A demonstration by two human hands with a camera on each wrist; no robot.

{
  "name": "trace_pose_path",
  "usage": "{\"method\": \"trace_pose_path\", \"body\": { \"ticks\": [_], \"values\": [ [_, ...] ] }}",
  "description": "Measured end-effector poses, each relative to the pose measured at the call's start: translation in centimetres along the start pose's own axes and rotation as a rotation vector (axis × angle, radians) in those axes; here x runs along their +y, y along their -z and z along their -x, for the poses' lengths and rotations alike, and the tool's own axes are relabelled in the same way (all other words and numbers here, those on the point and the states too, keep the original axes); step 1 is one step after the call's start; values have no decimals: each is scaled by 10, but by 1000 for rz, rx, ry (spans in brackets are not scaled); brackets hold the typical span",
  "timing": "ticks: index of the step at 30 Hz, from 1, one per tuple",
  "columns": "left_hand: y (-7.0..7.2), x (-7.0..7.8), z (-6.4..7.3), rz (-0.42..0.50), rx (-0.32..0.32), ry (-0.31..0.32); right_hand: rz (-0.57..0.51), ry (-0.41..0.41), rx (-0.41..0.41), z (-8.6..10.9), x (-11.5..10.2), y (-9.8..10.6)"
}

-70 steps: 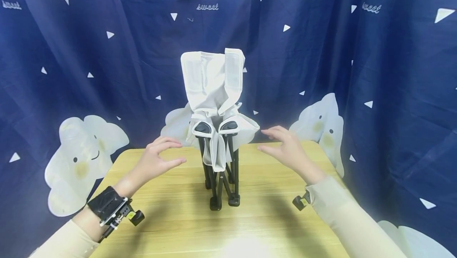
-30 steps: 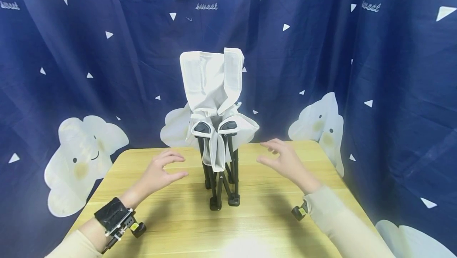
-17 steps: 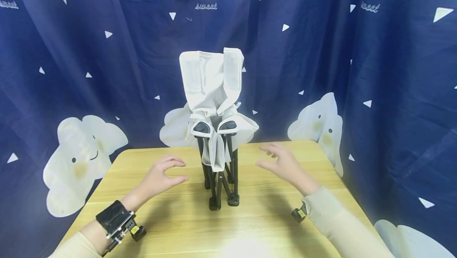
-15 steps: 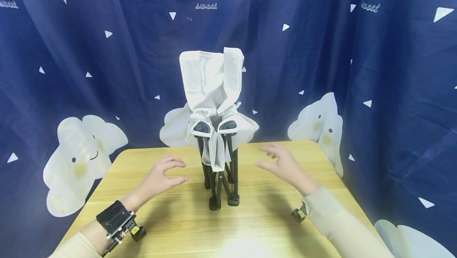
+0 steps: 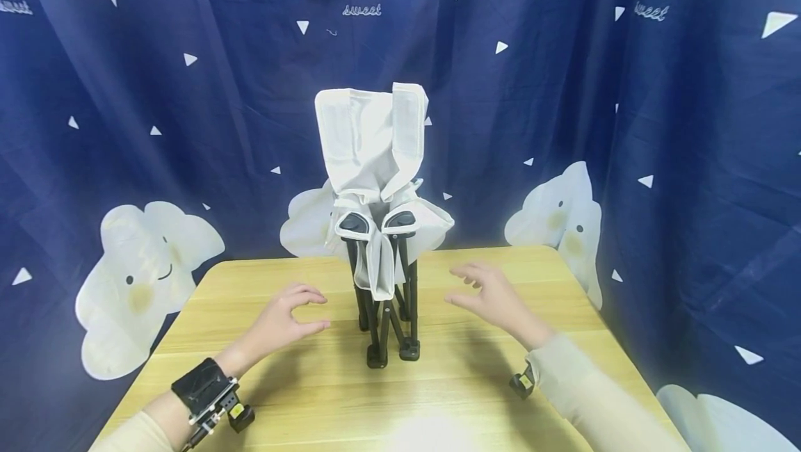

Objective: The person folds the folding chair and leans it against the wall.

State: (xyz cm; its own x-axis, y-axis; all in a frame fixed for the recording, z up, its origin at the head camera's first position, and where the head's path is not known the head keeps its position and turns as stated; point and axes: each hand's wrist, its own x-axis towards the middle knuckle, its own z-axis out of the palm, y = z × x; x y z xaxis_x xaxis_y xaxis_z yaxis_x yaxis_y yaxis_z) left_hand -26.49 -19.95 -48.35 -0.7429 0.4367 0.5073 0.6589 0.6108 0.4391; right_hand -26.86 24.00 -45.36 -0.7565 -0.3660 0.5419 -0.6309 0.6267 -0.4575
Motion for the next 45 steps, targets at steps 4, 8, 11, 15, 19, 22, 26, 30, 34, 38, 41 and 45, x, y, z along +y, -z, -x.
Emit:
{"method": "trace_pose_path", "body": {
  "ticks": [4, 8, 11, 15, 19, 22, 26, 30, 34, 38, 41, 45],
  "values": [
    [-2, 0, 2, 25, -35, 41, -8, -23, -23, 3, 0, -3],
    [-5, -1, 4, 33, -84, 96, -13, -62, -62, 6, 0, -5],
    [-7, -2, 5, 34, -134, 139, -7, -81, -93, 7, -1, -7],
    [-9, -1, 6, 37, -190, 182, -6, -97, -118, 9, -3, -9],
    [-11, 0, 8, 47, -217, 210, -1, -110, -130, 12, -4, -11],
    [-12, 0, 9, 58, -230, 223, 3, -125, -142, 14, -4, -13],
    [-16, -2, 11, 64, -236, 223, 0, -138, -155, 17, -4, -15],
    [-20, -2, 14, 62, -242, 216, -4, -139, -162, 20, -3, -20],
    [-24, -2, 16, 71, -250, 211, -6, -138, -173, 22, -2, -24],
    [-27, -2, 17, 83, -254, 214, -9, -138, -179, 25, -2, -28],
    [-30, -2, 18, 83, -263, 221, -18, -134, -181, 26, -2, -31],
    [-33, -1, 20, 89, -270, 232, -22, -126, -186, 29, -1, -36]
  ]
}}
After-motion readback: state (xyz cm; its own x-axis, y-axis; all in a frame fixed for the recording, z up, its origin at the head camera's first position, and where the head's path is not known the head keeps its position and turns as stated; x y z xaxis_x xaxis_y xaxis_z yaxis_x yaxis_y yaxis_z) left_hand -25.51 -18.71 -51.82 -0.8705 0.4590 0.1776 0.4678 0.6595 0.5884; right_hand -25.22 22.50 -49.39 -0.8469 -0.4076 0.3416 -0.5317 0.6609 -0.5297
